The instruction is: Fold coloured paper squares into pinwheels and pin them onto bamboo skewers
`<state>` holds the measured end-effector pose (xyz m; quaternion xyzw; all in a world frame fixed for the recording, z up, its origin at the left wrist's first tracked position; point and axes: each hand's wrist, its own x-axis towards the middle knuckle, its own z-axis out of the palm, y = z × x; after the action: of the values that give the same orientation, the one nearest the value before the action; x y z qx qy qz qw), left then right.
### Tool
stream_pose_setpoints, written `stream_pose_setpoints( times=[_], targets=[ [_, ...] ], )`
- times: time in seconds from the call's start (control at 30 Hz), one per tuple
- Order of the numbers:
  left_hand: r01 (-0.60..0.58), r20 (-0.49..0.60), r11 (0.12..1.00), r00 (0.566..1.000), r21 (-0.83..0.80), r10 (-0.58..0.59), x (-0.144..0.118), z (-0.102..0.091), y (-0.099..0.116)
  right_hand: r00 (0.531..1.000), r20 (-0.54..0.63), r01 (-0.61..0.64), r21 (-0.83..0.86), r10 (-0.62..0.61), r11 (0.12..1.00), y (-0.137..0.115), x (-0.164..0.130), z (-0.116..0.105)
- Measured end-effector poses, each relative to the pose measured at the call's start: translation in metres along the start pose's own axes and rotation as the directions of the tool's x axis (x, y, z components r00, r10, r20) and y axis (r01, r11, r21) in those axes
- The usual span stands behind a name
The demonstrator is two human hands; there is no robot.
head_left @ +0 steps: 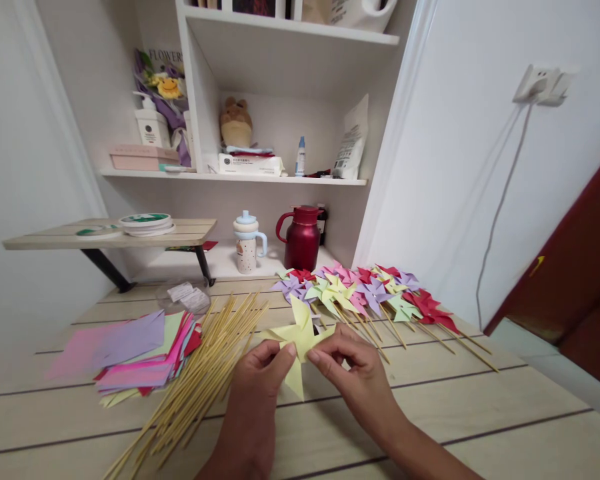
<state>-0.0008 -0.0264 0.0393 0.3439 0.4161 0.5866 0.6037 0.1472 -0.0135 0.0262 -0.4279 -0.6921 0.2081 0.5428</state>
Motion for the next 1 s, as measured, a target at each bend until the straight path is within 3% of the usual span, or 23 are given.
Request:
stream_pose_setpoints(
  times=[0.43,0.63,0.83,1.0],
  targets=[
    [0.006,0.006,1.000,1.000,0.006,-0.006,0.001,-0.005,-0.005,0.999,0.039,-0.014,0.065,0.012,0.998,-0.003,0.006,-0.004],
    [0.001,-0.014,1.000,1.000,-0.013,-0.002,0.004,-0.009,-0.001,0.998,-0.043,-0.036,0.052,0.039,0.998,0.002,0.006,-0.006],
    [-0.006,0.036,0.999,0.999,-0.035,0.007,0.005,-0.013,0.000,0.964,0.122,-0.259,0.240,0.235,0.936,0.005,0.001,0.001],
    [-0.020,0.040,1.000,0.999,0.019,0.019,0.004,-0.010,-0.002,0.945,0.203,-0.316,0.364,0.257,0.876,0.002,-0.001,0.005]
  ],
)
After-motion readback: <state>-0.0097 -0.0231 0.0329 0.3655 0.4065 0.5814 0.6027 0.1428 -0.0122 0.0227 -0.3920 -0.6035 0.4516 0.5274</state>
